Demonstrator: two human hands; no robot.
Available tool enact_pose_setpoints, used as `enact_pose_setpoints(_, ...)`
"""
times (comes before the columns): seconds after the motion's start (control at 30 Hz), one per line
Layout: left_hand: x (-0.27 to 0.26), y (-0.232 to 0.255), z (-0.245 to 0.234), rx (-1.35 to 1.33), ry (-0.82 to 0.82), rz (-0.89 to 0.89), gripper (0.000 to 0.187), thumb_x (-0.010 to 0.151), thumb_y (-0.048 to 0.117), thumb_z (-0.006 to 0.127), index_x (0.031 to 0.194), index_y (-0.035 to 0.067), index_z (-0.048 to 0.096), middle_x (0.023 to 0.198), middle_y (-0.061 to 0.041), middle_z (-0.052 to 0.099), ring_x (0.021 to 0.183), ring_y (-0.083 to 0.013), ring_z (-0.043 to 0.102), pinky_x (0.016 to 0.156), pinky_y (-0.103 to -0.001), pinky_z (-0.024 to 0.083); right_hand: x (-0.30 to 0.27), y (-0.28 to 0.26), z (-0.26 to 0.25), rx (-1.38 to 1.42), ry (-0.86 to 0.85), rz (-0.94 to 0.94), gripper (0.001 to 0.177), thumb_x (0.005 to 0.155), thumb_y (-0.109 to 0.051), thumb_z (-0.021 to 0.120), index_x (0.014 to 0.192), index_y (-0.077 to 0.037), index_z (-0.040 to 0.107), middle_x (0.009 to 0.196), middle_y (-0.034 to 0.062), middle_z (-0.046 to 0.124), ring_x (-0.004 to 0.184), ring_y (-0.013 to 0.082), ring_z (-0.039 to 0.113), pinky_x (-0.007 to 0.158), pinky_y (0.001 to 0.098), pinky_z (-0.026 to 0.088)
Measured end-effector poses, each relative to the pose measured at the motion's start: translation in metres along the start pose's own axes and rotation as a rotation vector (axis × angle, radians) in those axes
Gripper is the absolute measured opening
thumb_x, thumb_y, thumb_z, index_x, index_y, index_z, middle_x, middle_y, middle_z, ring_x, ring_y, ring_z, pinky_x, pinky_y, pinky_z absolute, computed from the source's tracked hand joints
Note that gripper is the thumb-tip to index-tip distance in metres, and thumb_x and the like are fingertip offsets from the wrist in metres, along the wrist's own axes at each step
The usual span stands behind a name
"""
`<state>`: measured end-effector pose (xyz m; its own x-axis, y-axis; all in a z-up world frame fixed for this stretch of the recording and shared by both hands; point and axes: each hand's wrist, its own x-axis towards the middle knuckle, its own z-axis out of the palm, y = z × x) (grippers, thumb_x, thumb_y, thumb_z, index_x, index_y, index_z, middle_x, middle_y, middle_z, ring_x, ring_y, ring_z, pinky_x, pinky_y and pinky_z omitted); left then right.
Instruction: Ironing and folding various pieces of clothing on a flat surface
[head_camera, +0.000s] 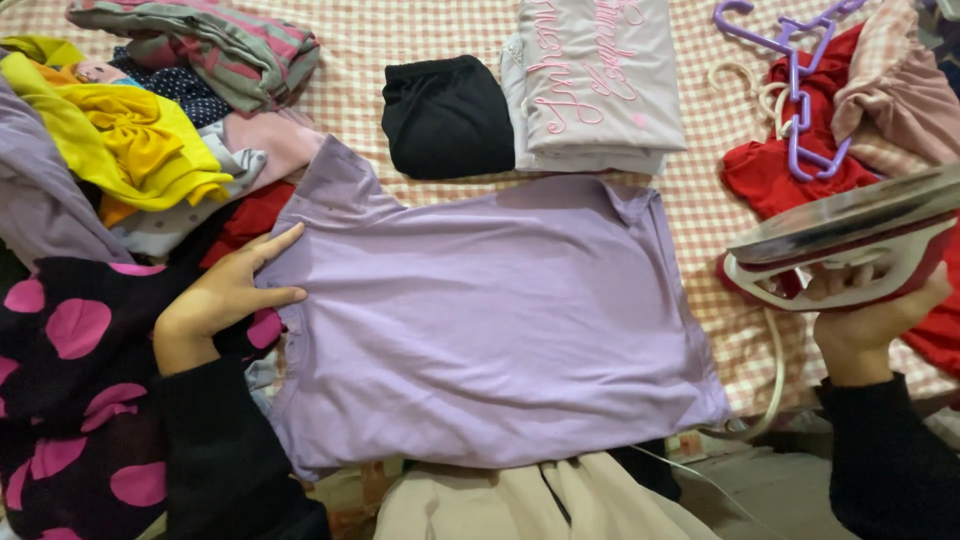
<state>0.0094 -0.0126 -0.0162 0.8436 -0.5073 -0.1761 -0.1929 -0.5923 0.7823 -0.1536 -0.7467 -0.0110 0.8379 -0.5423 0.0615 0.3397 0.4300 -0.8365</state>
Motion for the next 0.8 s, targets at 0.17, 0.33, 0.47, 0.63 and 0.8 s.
enact_pose_setpoints(0.17, 0.002, -0.009, 0.002, 0.016, 0.0, 0.012, 0.094, 0.073, 0.022, 0.083, 0.157, 0.013, 0.04, 0.16, -0.014, 0.044, 0.146, -0.0227, 0.042, 0.116, -0.032, 0.031, 0.035, 0.011, -0.048, 0.19, 0.051, -0.044, 0.066, 0.107, -0.057, 0.038, 0.143, -0.004, 0.055, 0.132, 0.0108, 0.064, 0.112, 0.0265, 0.066, 0.097, 0.0382, 0.057)
enact_pose_setpoints(0.33, 0.003, -0.008, 0.003, 0.013, -0.002, 0.031, 0.095, 0.073, 0.021, 0.083, 0.157, 0.013, 0.04, 0.16, -0.013, 0.044, 0.145, -0.0223, 0.042, 0.116, -0.032, 0.031, 0.042, 0.027, -0.026, 0.277, -0.046, -0.181, 0.071, 0.095, -0.067, 0.04, 0.125, -0.006, 0.061, 0.099, 0.01, 0.066, 0.069, 0.0233, 0.053, 0.061, 0.0351, 0.042)
enact_pose_setpoints(0.47, 0.003, -0.009, 0.002, 0.0, -0.003, 0.003, 0.095, 0.073, 0.021, 0.083, 0.157, 0.013, 0.039, 0.16, -0.013, 0.045, 0.145, -0.022, 0.042, 0.116, -0.032, 0.031, 0.021, 0.048, 0.001, 0.1, -0.098, -0.284, 0.066, 0.098, -0.073, 0.046, 0.108, -0.01, 0.061, 0.082, 0.0037, 0.061, 0.059, 0.0173, 0.05, 0.053, 0.0304, 0.038)
enact_pose_setpoints(0.63, 0.002, -0.01, 0.002, -0.003, -0.007, -0.013, 0.095, 0.073, 0.021, 0.083, 0.157, 0.013, 0.039, 0.16, -0.013, 0.045, 0.145, -0.0221, 0.042, 0.116, -0.032, 0.031, -0.003, 0.069, 0.028, 0.018, -0.132, -0.292, 0.053, 0.107, -0.063, 0.051, 0.108, -0.01, 0.055, 0.081, 0.0007, 0.054, 0.069, 0.0132, 0.05, 0.064, 0.0274, 0.041)
enact_pose_setpoints(0.8, 0.003, -0.012, 0.002, 0.027, -0.004, 0.007, 0.094, 0.074, 0.022, 0.083, 0.157, 0.012, 0.039, 0.16, -0.014, 0.044, 0.146, -0.0229, 0.041, 0.117, -0.032, 0.03, -0.024, 0.072, 0.055, -0.26, -0.16, -0.397, 0.045, 0.114, -0.047, 0.064, 0.125, -0.004, 0.054, 0.094, 0.0035, 0.058, 0.079, 0.0132, 0.056, 0.076, 0.028, 0.048)
